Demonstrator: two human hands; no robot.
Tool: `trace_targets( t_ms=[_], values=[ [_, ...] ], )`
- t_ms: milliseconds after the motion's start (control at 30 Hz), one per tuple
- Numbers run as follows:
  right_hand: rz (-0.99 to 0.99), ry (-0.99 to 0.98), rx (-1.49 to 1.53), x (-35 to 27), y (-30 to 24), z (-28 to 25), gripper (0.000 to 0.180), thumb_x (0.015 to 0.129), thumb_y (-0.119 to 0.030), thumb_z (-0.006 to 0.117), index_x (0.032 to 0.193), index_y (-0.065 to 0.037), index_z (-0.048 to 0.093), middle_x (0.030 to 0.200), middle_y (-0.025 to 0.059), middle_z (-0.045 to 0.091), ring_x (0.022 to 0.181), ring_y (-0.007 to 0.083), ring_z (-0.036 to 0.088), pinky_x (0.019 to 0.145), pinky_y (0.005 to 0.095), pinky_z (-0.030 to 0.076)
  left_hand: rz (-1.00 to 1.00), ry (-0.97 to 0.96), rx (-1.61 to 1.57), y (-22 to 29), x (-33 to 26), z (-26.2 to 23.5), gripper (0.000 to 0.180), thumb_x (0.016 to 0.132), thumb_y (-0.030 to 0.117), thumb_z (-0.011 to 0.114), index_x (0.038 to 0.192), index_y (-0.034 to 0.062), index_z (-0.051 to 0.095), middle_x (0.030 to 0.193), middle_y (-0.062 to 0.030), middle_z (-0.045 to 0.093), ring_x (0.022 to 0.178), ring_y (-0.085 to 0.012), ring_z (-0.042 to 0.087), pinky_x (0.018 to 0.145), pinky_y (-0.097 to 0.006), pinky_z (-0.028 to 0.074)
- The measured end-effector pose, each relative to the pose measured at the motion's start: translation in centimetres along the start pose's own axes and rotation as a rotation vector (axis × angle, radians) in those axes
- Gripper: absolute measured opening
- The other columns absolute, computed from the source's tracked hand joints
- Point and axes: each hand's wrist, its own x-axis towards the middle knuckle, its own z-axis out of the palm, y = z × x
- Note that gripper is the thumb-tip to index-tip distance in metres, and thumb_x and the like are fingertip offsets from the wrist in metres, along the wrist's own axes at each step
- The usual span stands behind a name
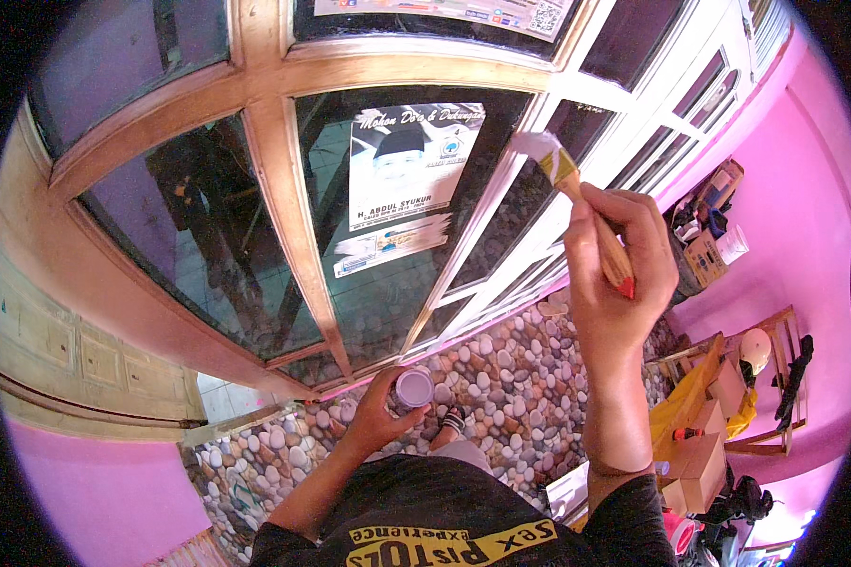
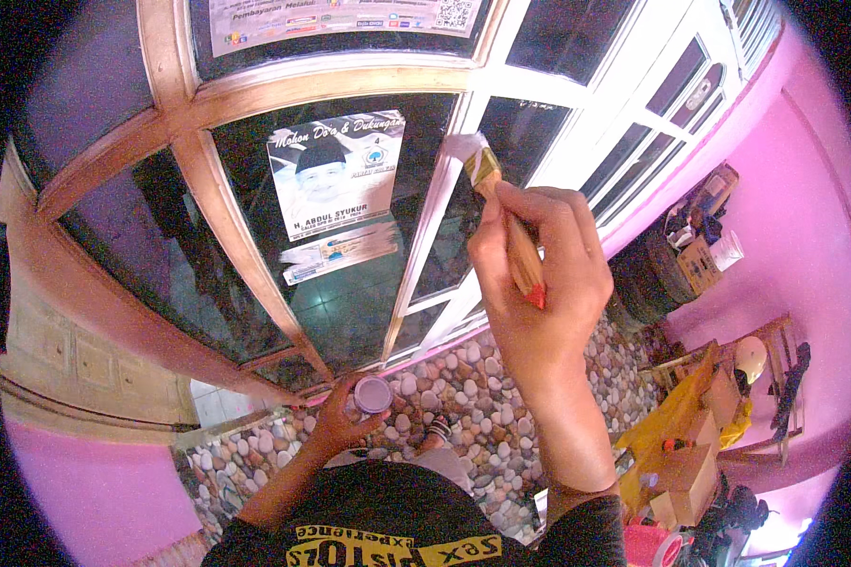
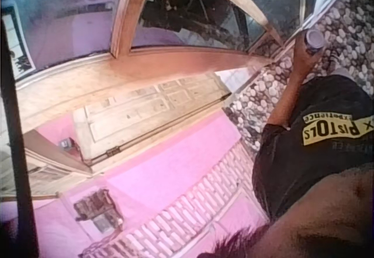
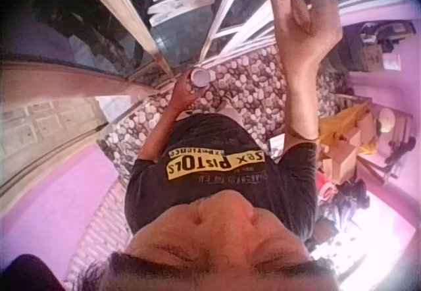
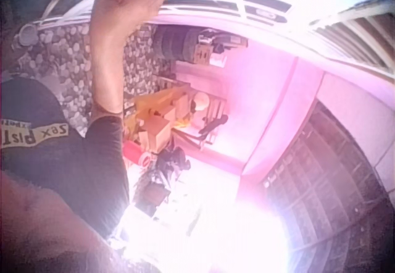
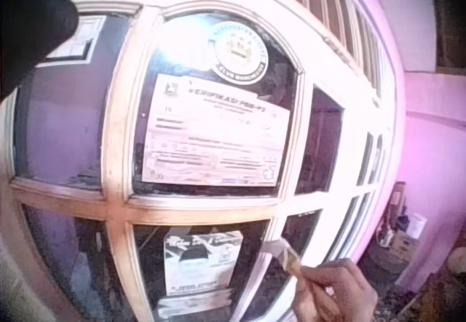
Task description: The person paints a door frame white using a paintbrush and a small can of paint.
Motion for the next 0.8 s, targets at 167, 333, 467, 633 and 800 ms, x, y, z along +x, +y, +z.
trace_targets(
  t_ms=[167, 333, 467, 633, 800],
  values=[
    [0.129, -0.147, 0.018, -1.5, -1.0, -1.2, 0.017, 0.083, 0.003, 0.076, 0.098, 0.001, 0.068, 0.086, 0.0149, 0.067, 0.075, 0.0268, 0.069, 0.069, 0.0324, 0.054, -0.032, 0.018, 0.000, 0.5, -0.2, 0.0, 0.072, 0.077, 0.022, 0.089, 0.137, 0.0026, 0.054, 0.131, -0.0170, 0.061, 0.125, -0.0315, 0.059, 0.108, -0.041, 0.044],
    [0.099, -0.128, 0.006, -1.0, -0.3, -0.3, 0.017, 0.083, 0.003, 0.076, 0.099, 0.002, 0.068, 0.088, 0.0163, 0.067, 0.076, 0.0283, 0.070, 0.069, 0.0332, 0.055, -0.015, -0.021, 0.006, 0.4, 0.0, -0.4, 0.071, 0.078, 0.023, 0.089, 0.137, 0.0031, 0.054, 0.131, -0.0172, 0.061, 0.124, -0.0322, 0.059, 0.107, -0.041, 0.045],
    [-0.009, 0.024, -0.023, 1.0, 0.0, -0.5, 0.017, 0.083, 0.004, 0.077, 0.098, 0.002, 0.068, 0.088, 0.0150, 0.067, 0.076, 0.0262, 0.068, 0.070, 0.0327, 0.054, 0.027, -0.008, 0.014, 0.6, 0.1, -0.2, 0.071, 0.078, 0.022, 0.089, 0.137, 0.0032, 0.054, 0.131, -0.0171, 0.060, 0.124, -0.0324, 0.059, 0.107, -0.041, 0.045],
    [0.162, -0.078, 0.021, -0.2, -1.4, -1.6, 0.016, 0.083, 0.003, 0.076, 0.097, 0.002, 0.068, 0.086, 0.0148, 0.067, 0.073, 0.0257, 0.067, 0.068, 0.0331, 0.054, -0.009, -0.005, 0.022, 0.7, 0.0, -0.5, 0.071, 0.078, 0.024, 0.088, 0.137, 0.0036, 0.054, 0.132, -0.0172, 0.060, 0.125, -0.0324, 0.058, 0.108, -0.042, 0.044],
    [0.110, -0.182, -0.001, -1.0, -0.9, -0.7, 0.017, 0.084, 0.002, 0.076, 0.098, 0.002, 0.068, 0.087, 0.0151, 0.066, 0.073, 0.0280, 0.068, 0.068, 0.0340, 0.054, 0.005, 0.001, 0.014, -0.6, -0.5, -0.2, 0.073, 0.077, 0.024, 0.089, 0.138, 0.0038, 0.053, 0.132, -0.0172, 0.060, 0.126, -0.0325, 0.058, 0.108, -0.042, 0.044]
  ],
)
